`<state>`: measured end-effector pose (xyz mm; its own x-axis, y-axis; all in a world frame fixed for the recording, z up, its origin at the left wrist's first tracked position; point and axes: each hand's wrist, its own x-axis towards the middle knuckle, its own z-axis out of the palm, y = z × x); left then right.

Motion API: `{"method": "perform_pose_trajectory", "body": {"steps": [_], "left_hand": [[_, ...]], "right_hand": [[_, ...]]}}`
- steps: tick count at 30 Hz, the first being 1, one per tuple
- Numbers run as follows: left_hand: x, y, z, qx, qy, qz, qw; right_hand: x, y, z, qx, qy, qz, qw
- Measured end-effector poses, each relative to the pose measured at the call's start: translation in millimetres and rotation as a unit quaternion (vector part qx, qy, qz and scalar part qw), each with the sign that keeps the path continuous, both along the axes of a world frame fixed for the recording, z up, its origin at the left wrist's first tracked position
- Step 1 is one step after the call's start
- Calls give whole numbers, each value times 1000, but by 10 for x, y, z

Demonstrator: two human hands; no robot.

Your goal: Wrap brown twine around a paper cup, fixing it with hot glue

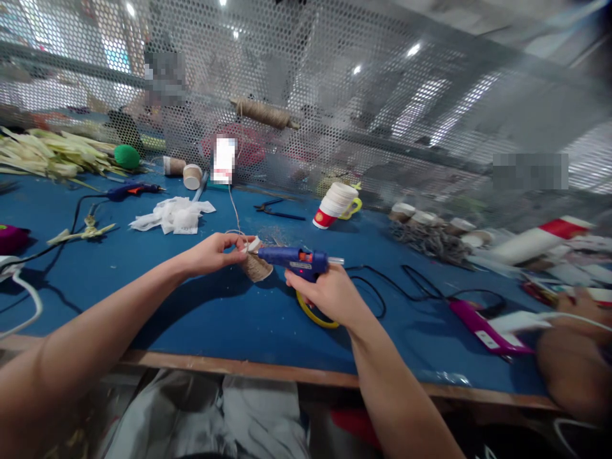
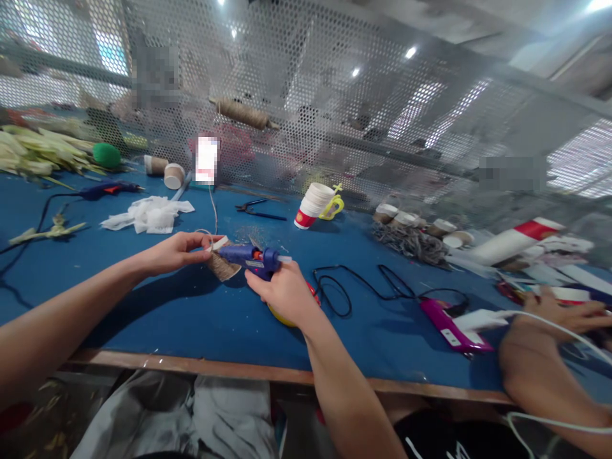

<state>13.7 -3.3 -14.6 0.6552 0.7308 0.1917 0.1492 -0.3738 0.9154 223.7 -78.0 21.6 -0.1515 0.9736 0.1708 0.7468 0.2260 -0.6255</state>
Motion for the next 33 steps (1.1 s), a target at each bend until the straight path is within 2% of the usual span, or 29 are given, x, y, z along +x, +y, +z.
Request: {"method": "perform_pose_trajectory", "body": {"steps": [23, 29, 33], "left_hand": [[-5, -2, 2, -2, -3, -15, 1000], [-9, -1, 4, 5, 2, -8, 1000], [-13, 4, 6, 13, 10, -6, 1000]], "right_hand": [[107, 149, -35, -17, 44, -32, 998], [105, 169, -41, -74, 138, -45, 987], [199, 302, -43, -59, 221, -65, 971]]}}
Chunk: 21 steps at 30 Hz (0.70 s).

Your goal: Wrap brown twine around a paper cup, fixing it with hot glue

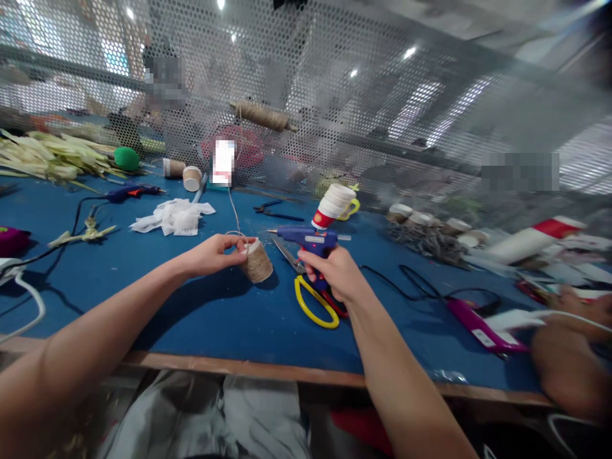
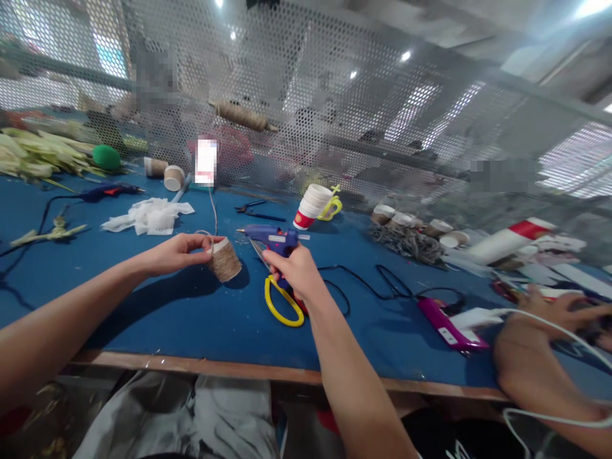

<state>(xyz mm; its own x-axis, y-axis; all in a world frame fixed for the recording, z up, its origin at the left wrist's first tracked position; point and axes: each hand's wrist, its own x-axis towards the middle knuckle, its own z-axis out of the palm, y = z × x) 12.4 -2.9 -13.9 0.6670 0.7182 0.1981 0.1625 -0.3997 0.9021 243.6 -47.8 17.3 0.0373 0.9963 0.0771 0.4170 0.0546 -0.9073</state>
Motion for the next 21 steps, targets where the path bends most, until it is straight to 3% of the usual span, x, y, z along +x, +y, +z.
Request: {"method": "perform_pose_trajectory", "body": {"steps": [3, 6, 14, 17, 21], "left_hand": [[2, -8, 13, 8, 1, 2, 1000], [7, -24, 29, 19, 8, 1, 1000], [11, -55, 63, 32, 18, 3, 999], [12, -62, 73, 38, 22, 9, 999], [22, -74, 84, 46, 27, 14, 998]], "right_hand": [[148, 196, -8, 10, -10, -63, 998], [295, 423, -62, -30, -66, -119, 990], [423, 753, -310, -64, -164, -150, 973], [415, 747, -274, -38, -234, -167, 957], [201, 660, -78, 38, -289, -150, 945]]}}
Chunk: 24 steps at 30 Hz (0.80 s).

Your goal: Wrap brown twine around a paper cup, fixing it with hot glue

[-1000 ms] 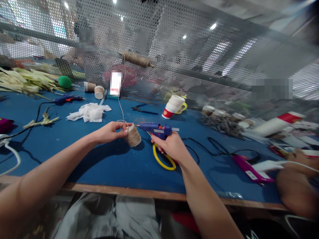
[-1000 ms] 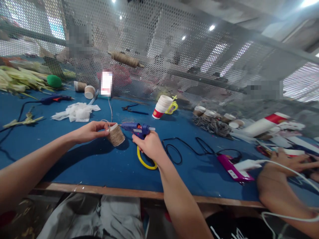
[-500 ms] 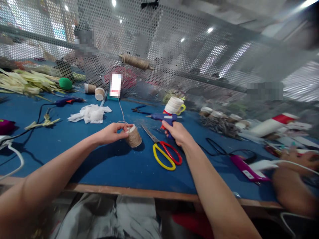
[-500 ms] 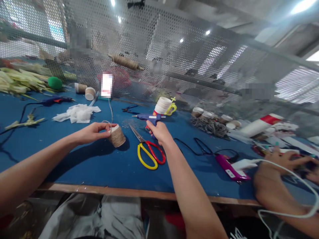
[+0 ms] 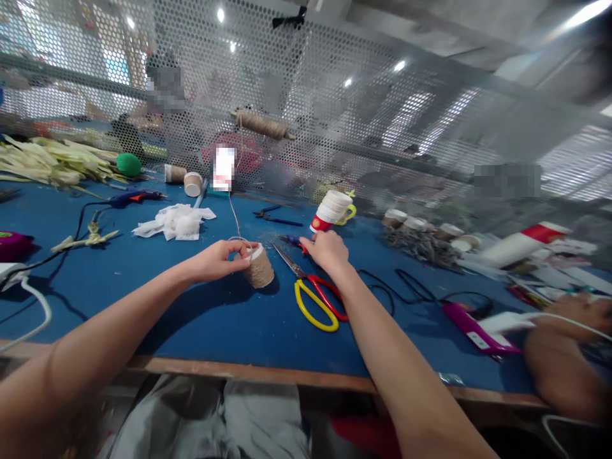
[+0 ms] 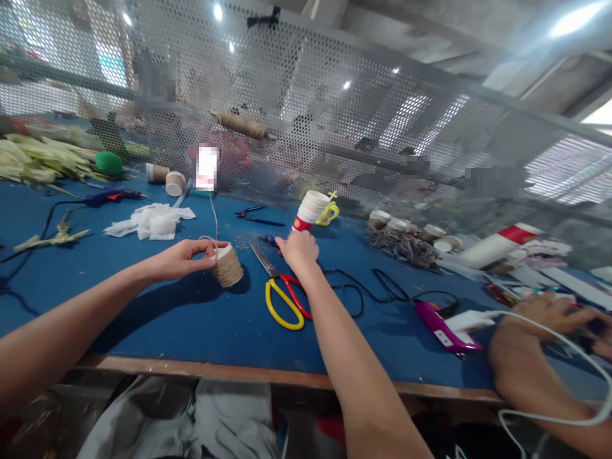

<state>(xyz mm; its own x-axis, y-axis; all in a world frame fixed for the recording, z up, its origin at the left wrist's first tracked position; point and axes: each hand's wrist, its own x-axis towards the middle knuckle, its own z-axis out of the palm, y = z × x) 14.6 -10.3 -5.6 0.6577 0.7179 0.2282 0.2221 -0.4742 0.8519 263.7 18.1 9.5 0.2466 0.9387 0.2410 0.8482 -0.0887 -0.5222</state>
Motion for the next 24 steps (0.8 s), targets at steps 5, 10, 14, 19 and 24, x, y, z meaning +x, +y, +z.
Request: {"method": "perform_pose_trajectory", "body": {"steps": [5, 10, 14, 19, 24], "left_hand": [[14, -12, -18, 20, 2, 2, 1000], [2, 8, -57, 29, 60, 40, 997], [-1, 21, -65, -4, 5, 6, 1000], [11, 4, -47, -105, -87, -40, 990], [19, -27, -25, -140, -120, -70, 980]], "right_hand": [[-630, -144, 212, 3, 35, 284, 958], [-1001, -227, 168, -73, 112, 334, 933], [-892, -262, 146, -30, 246, 274, 929], [-649, -359, 176, 18, 384, 235, 893], [-568, -415, 88, 34, 416, 200, 886]]}}
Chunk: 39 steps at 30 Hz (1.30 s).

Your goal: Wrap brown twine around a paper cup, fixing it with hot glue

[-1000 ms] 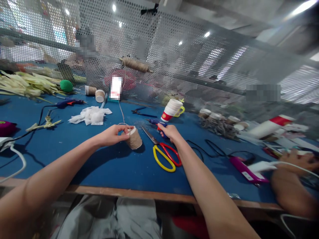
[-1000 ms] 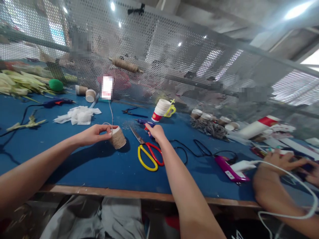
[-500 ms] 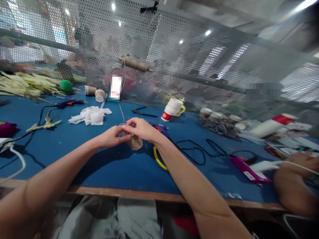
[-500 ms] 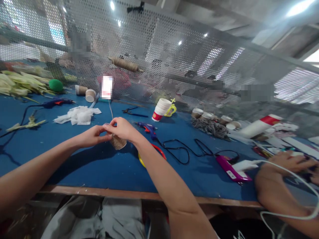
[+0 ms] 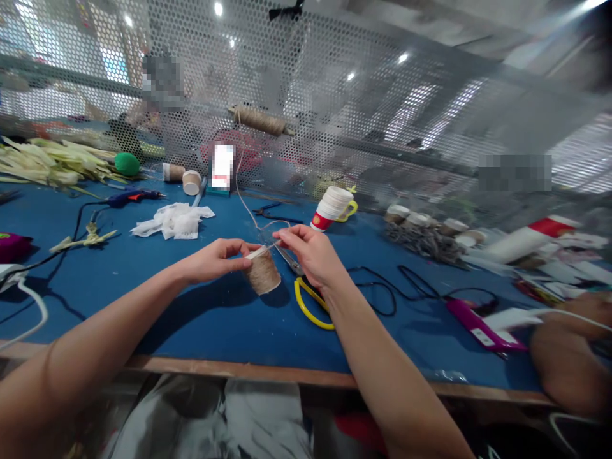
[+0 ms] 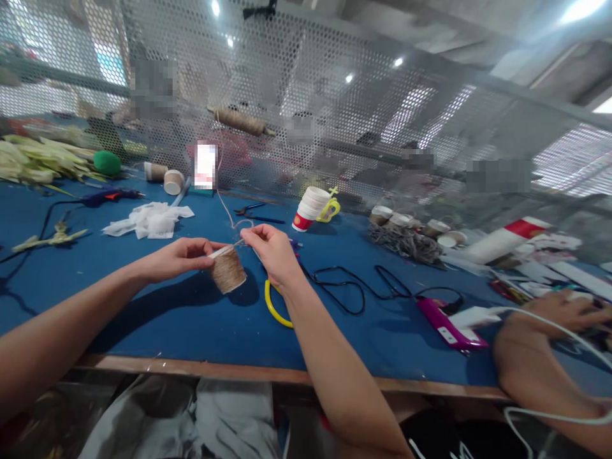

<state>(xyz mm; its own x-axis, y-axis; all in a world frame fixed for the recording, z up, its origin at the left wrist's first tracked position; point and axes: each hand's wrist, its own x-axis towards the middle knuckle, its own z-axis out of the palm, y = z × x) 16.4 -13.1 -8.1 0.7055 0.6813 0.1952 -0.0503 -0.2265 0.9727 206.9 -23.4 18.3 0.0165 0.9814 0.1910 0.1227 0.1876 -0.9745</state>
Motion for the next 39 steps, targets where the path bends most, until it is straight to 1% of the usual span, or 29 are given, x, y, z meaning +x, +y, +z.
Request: {"method": "perform_pose_trajectory", "body": {"steps": [5, 10, 15, 23, 30, 36, 39], "left_hand": [[2, -23, 22, 2, -5, -16, 1000], [-2, -46, 49, -13, -18, -24, 999], [-12, -58, 63, -6, -22, -34, 999], [-17, -38, 58, -11, -22, -26, 999], [-14, -41, 70, -11, -16, -22, 1000], [-20, -15, 54, -9, 0, -10, 1000], [-27, -8, 44, -1, 12, -4, 1000]], "right_hand": [[17, -17, -75, -17, 20, -6, 1000], [16, -53, -80, -42, 29, -12, 999], [5, -72, -93, -52, 39, -10, 998], [4, -104, -79, -37, 63, -13, 997], [1, -115, -82, -32, 51, -18, 998], [-13, -188, -32, 2, 43, -23, 999], [-16, -202, -25, 6, 39, -27, 999]]}}
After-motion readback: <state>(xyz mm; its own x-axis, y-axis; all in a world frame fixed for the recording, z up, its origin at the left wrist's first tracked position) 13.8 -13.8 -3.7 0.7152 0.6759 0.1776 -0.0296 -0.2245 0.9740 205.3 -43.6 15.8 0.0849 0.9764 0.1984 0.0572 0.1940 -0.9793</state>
